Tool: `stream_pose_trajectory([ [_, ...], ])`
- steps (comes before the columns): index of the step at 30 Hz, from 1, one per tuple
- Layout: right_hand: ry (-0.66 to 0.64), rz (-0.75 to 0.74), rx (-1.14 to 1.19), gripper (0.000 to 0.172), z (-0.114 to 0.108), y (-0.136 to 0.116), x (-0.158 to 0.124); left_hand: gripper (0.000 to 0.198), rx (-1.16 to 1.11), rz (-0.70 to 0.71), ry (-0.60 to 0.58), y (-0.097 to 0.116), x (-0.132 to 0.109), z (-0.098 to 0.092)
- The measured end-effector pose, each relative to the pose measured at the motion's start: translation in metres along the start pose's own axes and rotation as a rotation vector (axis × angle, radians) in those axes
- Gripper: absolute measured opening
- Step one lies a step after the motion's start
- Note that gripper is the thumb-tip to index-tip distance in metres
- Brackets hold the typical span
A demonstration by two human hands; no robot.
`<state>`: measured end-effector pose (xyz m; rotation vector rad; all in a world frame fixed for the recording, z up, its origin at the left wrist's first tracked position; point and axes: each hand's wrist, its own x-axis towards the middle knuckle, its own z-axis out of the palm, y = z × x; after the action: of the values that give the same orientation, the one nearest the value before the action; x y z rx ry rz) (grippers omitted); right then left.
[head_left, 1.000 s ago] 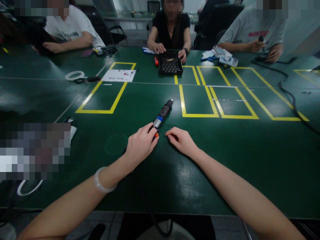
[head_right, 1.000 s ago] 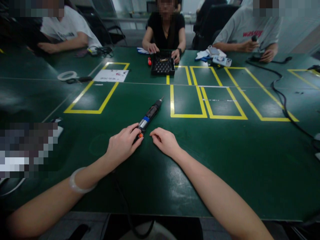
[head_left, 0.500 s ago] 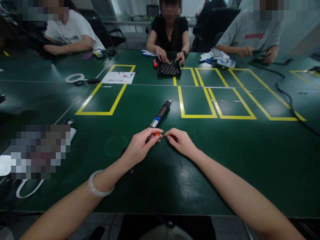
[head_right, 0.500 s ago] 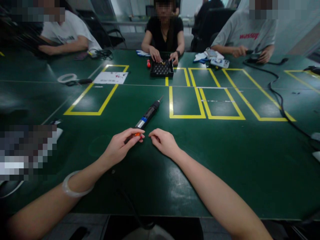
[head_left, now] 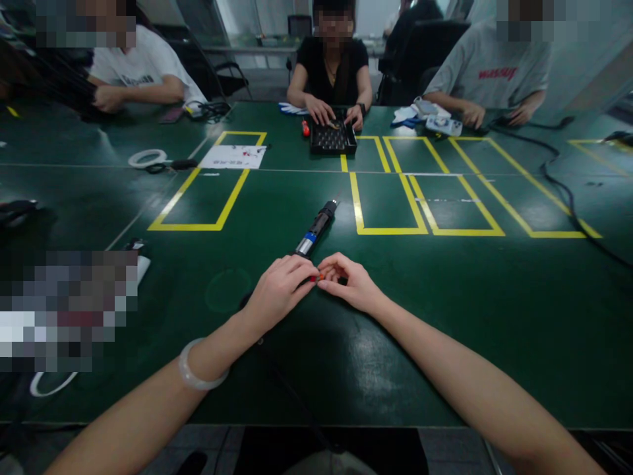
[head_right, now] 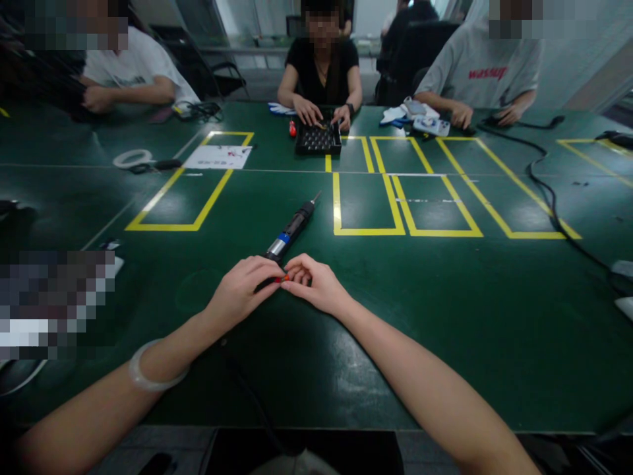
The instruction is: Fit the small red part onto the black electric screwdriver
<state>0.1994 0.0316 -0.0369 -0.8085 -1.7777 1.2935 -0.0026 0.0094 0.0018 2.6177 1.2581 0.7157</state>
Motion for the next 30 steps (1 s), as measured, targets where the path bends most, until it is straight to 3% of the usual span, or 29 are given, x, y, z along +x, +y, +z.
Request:
stream_pose_trajectory([
  [5, 0.003, 0.025, -0.03, 0.016, 0.0, 0.002, 0.001, 0.023, 0.049, -0.007, -0.043, -0.005, 0.0, -0.001],
  [9, 0.066, 0.021, -0.121, 0.015, -0.004, 0.005, 0.004, 0.072, 0.164, -0.188, -0.038, -0.021, 0.001, -0.008],
  [11, 0.086, 0.003, -0.187, 0.017, -0.005, 0.007, 0.005, 0.085, 0.186, -0.304, -0.104, -0.03, -0.001, -0.008],
  [15, 0.087, -0.06, -0.335, 0.017, -0.004, 0.006, 0.004, 0.072, 0.08, -0.352, -0.234, -0.037, -0.003, -0.003],
  [24, 0.034, -0.177, -0.488, 0.009, -0.001, -0.002, -0.001, 0.063, 0.042, -0.29, -0.157, -0.017, -0.002, 0.002],
  [30, -0.02, -0.236, -0.562, 0.007, 0.0, -0.001, -0.004, 0.06, 0.062, -0.234, -0.178, -0.009, -0.004, 0.003],
])
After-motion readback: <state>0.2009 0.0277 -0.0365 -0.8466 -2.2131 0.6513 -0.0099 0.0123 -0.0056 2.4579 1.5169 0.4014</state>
